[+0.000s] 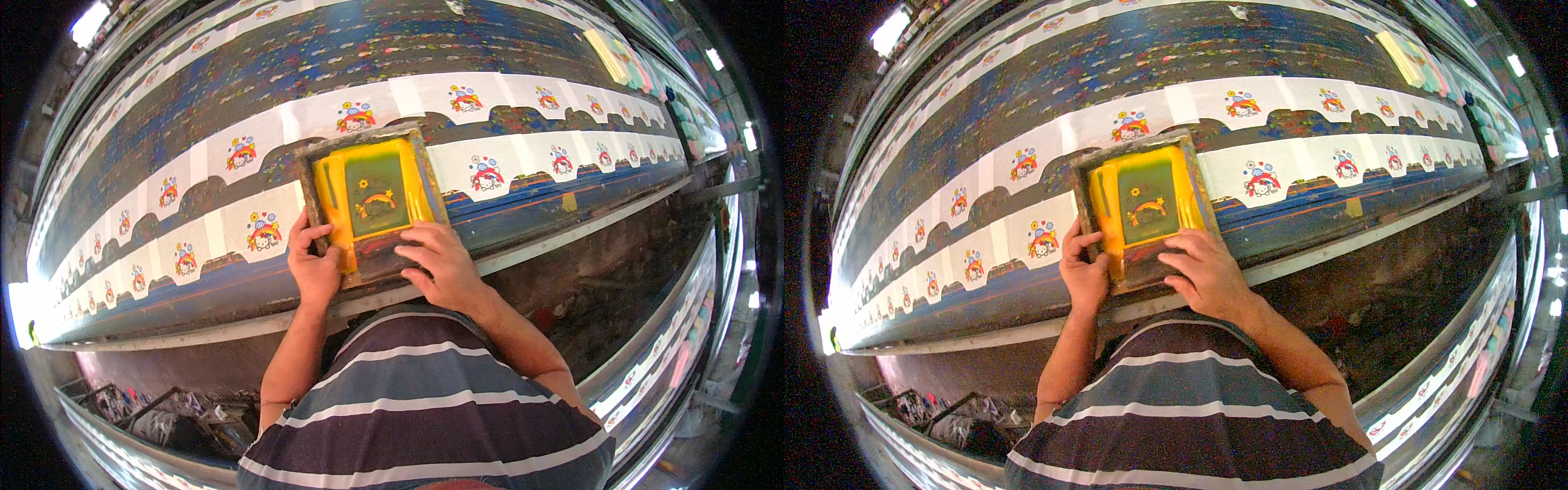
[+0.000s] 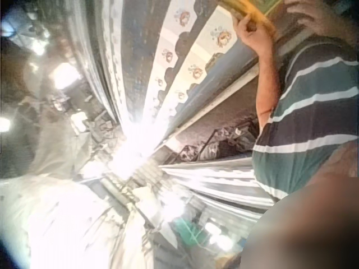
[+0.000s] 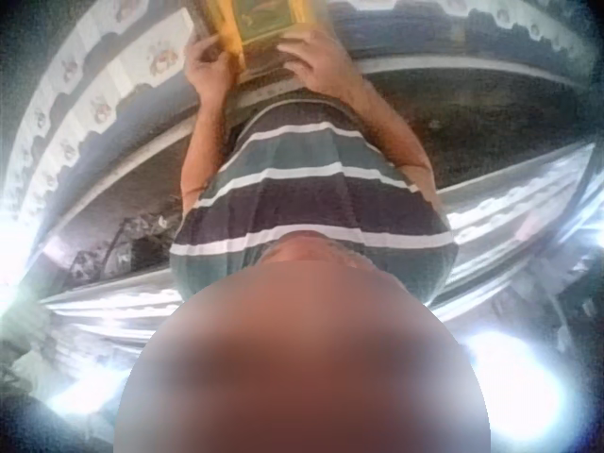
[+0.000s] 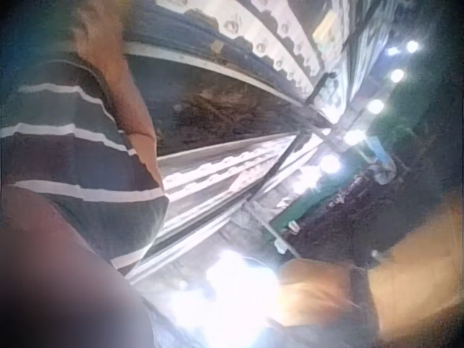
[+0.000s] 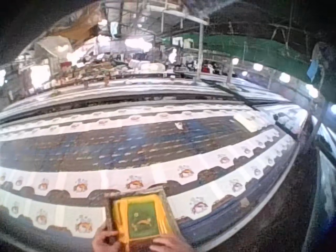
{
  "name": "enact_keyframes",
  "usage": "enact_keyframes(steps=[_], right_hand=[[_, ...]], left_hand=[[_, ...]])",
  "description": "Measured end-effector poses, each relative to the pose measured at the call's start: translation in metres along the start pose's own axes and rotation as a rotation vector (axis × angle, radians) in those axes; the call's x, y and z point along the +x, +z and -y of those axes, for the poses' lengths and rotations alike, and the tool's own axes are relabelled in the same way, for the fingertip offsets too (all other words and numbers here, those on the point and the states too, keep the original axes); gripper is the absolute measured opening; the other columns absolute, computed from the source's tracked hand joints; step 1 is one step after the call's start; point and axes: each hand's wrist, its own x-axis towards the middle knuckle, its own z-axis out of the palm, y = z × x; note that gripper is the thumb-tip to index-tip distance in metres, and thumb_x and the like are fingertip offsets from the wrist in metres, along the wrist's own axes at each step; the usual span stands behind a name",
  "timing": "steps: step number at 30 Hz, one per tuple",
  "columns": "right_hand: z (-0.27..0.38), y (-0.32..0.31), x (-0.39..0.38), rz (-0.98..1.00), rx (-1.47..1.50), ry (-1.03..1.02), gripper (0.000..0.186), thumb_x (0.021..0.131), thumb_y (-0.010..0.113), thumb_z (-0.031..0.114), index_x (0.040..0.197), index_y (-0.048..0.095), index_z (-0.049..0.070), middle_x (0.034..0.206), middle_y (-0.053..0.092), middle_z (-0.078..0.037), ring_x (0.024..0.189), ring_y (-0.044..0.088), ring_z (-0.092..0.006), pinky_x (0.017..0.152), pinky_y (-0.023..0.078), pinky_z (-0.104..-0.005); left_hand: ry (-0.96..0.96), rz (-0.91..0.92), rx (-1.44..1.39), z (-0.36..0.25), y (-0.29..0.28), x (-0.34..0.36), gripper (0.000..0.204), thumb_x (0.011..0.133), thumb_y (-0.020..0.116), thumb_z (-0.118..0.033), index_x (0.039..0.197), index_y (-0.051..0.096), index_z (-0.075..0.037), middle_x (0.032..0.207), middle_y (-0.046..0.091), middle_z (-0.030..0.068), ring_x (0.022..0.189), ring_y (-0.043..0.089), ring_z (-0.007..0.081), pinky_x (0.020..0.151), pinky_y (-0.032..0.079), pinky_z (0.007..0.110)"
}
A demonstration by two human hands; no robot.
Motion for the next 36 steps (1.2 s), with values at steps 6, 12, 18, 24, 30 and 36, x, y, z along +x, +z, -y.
enact_keyframes(steps=[6, 12, 18, 24, 30, 36], right_hand=[[-0.045, -0.029, -0.05, -0.32, 0.207, 0.364, 0.042, 0.096, 0.082, 0.001, 0.137, 0.076, 0.003, 0.146, 0.071, -0.019, 0.137, 0.068, -0.0383, 0.121, 0.052, -0.0475], [-0.109, -0.085, -0.095, -0.377, 0.245, 0.367, 0.043, 0.095, 0.081, -0.001, 0.137, 0.076, 0.003, 0.146, 0.073, -0.018, 0.138, 0.069, -0.0362, 0.122, 0.051, -0.0458], [-0.166, -0.149, -0.123, -0.343, 0.236, 0.346, 0.045, 0.093, 0.082, -0.002, 0.137, 0.076, 0.003, 0.145, 0.073, -0.019, 0.139, 0.069, -0.0367, 0.122, 0.052, -0.047], [-0.187, -0.172, -0.135, -0.277, 0.299, 0.286, 0.043, 0.095, 0.081, 0.0, 0.137, 0.075, 0.003, 0.144, 0.072, -0.018, 0.136, 0.069, -0.0378, 0.12, 0.053, -0.0478], [-0.179, -0.18, -0.129, -0.271, 0.175, 0.181, 0.04, 0.094, 0.084, 0.005, 0.133, 0.075, 0.005, 0.139, 0.072, -0.016, 0.133, 0.069, -0.0404, 0.117, 0.054, -0.0513], [-0.154, -0.179, -0.105, -0.013, 0.009, -0.097, 0.038, 0.095, 0.082, 0.014, 0.131, 0.077, 0.008, 0.137, 0.072, -0.013, 0.132, 0.068, -0.0374, 0.115, 0.054, -0.0535]], left_hand=[[0.048, -0.033, -0.048, -0.023, 0.032, -0.006, 0.038, 0.082, 0.071, 0.015, 0.113, 0.08, -0.006, 0.17, 0.058, 0.0265, 0.161, 0.055, 0.0383, 0.133, 0.04, 0.046], [0.113, -0.017, -0.018, -0.044, 0.132, -0.014, 0.038, 0.083, 0.073, 0.014, 0.114, 0.079, -0.007, 0.17, 0.059, 0.0263, 0.161, 0.055, 0.0378, 0.133, 0.04, 0.046], [0.082, 0.0, -0.123, -0.06, 0.215, -0.024, 0.04, 0.082, 0.071, 0.018, 0.113, 0.077, -0.006, 0.171, 0.058, 0.0254, 0.161, 0.055, 0.0375, 0.132, 0.041, 0.045], [-0.011, -0.01, -0.157, -0.063, 0.23, -0.03, 0.043, 0.08, 0.071, 0.021, 0.115, 0.076, -0.003, 0.175, 0.054, 0.0272, 0.161, 0.056, 0.0374, 0.131, 0.044, 0.044], [-0.084, -0.029, -0.217, -0.066, 0.23, -0.031, 0.042, 0.078, 0.072, 0.02, 0.114, 0.076, 0.0, 0.176, 0.055, 0.0256, 0.158, 0.058, 0.0344, 0.13, 0.046, 0.043], [-0.135, -0.005, -0.205, -0.066, 0.227, -0.029, 0.04, 0.078, 0.071, 0.02, 0.112, 0.076, 0.0, 0.178, 0.053, 0.0253, 0.157, 0.059, 0.0329, 0.129, 0.047, 0.042]])
